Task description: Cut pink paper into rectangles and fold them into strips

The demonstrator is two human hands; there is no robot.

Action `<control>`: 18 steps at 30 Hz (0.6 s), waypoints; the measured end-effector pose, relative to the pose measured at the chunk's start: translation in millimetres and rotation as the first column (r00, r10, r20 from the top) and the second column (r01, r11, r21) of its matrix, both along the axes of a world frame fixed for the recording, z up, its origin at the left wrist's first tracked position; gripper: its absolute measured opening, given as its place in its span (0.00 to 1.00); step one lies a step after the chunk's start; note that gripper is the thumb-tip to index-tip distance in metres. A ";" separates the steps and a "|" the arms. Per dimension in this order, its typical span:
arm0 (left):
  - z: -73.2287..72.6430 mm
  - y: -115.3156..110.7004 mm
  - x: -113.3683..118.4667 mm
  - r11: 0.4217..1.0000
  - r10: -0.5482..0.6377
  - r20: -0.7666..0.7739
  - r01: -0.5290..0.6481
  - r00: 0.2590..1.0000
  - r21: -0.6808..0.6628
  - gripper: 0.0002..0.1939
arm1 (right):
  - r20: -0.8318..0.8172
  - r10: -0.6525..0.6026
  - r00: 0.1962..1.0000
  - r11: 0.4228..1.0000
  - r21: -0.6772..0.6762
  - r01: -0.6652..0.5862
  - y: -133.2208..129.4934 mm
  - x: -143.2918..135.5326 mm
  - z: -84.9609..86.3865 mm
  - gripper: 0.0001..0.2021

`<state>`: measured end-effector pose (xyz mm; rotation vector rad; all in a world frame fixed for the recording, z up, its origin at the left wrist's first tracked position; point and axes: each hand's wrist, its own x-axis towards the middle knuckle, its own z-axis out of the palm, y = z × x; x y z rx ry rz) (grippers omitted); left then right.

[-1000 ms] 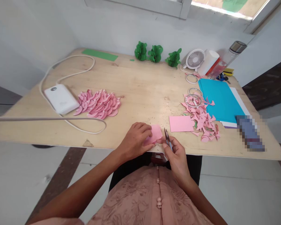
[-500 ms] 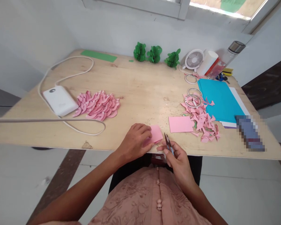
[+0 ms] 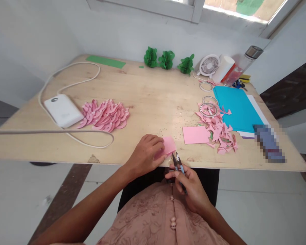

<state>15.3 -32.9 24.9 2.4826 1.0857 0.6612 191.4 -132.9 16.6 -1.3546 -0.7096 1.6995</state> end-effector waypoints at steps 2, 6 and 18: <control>-0.1 -0.1 0.0 1.000 -0.002 -0.001 0.002 1.000 0.005 0.03 | -0.009 -0.005 1.000 1.000 -0.008 0.005 0.2 -0.8 0.5 0.19; -0.4 0.0 -0.2 1.000 -0.005 -0.006 0.006 1.000 0.011 0.03 | -0.033 -0.024 0.999 1.000 -0.016 0.023 2.5 -3.4 5.3 0.18; 1.0 0.2 0.6 1.000 -0.003 -0.007 0.003 1.000 0.015 0.05 | -0.058 -0.016 0.998 0.999 -0.036 0.014 1.3 -4.6 6.7 0.18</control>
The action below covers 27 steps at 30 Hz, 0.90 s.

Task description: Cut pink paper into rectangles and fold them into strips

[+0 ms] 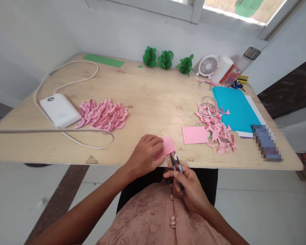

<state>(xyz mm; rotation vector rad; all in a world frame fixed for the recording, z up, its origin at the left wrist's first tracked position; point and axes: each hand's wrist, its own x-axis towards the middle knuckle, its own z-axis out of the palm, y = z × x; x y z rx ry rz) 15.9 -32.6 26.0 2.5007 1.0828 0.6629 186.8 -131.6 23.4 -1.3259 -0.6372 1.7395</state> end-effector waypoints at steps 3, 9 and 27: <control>-0.6 -0.2 -0.4 1.000 0.001 0.006 -0.001 1.000 -0.001 0.05 | 0.003 -0.001 1.000 1.000 -0.004 0.001 0.0 -0.5 0.7 0.18; -3.6 -0.7 -1.1 1.000 -0.001 0.011 0.001 1.000 0.006 0.03 | 0.040 -0.055 0.998 0.998 -0.022 0.056 4.2 -1.6 5.4 0.19; -9.6 -1.5 0.5 0.999 0.009 -0.028 -0.007 1.000 0.046 0.04 | 0.055 -0.068 0.996 0.998 -0.004 0.069 0.0 -0.1 0.8 0.20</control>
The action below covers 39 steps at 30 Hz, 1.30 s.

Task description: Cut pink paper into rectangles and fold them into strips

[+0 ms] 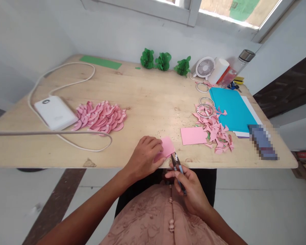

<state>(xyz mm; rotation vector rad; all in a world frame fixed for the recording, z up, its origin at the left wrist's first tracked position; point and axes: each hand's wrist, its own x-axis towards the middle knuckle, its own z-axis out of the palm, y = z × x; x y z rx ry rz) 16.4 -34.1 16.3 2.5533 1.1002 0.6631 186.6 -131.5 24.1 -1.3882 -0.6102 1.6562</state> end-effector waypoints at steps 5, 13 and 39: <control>-0.4 -0.3 0.6 1.000 0.004 -0.008 -0.004 1.000 0.010 0.04 | 0.000 -0.006 1.000 1.000 -0.002 0.006 -2.2 -0.5 -1.3 0.20; -0.4 -1.1 0.5 1.000 0.007 -0.019 -0.007 1.000 0.008 0.04 | -0.030 -0.068 0.997 0.998 -0.015 0.068 4.0 -2.2 5.6 0.20; 21.3 20.2 18.7 0.971 -0.236 -0.212 0.239 0.948 -0.011 0.15 | -0.109 -0.111 0.988 0.994 -0.018 0.109 6.3 1.9 5.5 0.19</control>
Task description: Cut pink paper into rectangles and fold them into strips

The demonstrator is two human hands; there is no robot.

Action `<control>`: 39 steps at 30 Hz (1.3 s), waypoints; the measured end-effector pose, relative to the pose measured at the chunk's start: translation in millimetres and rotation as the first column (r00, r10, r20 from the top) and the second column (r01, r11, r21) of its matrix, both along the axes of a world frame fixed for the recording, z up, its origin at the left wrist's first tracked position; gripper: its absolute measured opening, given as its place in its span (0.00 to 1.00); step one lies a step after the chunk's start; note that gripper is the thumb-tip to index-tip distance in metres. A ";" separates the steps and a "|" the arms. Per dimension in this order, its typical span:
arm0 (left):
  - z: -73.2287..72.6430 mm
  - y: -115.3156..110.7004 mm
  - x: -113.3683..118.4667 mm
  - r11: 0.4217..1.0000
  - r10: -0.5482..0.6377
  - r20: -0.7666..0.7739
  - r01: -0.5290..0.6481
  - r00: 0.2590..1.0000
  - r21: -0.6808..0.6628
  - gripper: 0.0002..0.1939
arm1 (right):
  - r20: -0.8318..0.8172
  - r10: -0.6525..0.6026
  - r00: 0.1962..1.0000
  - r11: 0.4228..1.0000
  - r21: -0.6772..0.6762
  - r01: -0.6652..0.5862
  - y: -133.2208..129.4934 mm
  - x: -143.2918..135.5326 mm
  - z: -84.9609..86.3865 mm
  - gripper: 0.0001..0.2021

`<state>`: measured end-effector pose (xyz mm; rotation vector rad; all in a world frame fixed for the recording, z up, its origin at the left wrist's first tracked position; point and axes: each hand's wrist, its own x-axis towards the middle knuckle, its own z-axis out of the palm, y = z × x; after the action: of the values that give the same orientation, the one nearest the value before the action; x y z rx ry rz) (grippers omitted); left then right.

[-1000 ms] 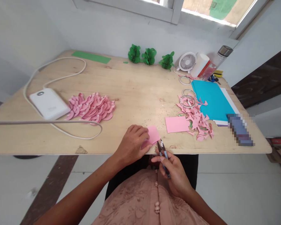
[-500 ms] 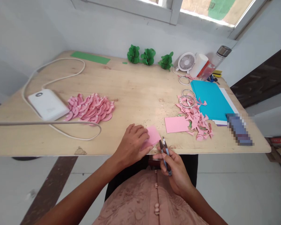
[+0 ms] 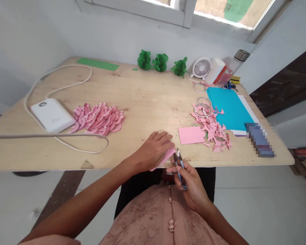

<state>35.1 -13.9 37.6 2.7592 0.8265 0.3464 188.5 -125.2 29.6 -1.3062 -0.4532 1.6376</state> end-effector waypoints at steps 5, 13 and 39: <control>-8.4 -3.6 -2.6 1.000 -0.013 0.030 0.014 0.999 -0.025 0.16 | -0.001 0.014 1.000 1.000 -0.004 -0.014 -2.5 3.7 -2.7 0.19; -14.9 -11.9 -2.3 1.000 0.026 0.096 -0.025 0.995 -0.012 0.18 | 0.012 0.015 1.000 1.000 0.003 -0.015 -7.4 5.8 -4.5 0.19; -74.8 -75.3 -41.1 0.946 0.039 0.401 -0.164 0.915 0.280 0.20 | 0.007 -0.008 1.000 1.000 0.008 0.008 -9.2 8.3 -9.1 0.17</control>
<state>-6.0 -89.2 -37.2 2.7705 0.8704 1.0963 196.8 -134.4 20.5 -1.3068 -0.4578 1.6241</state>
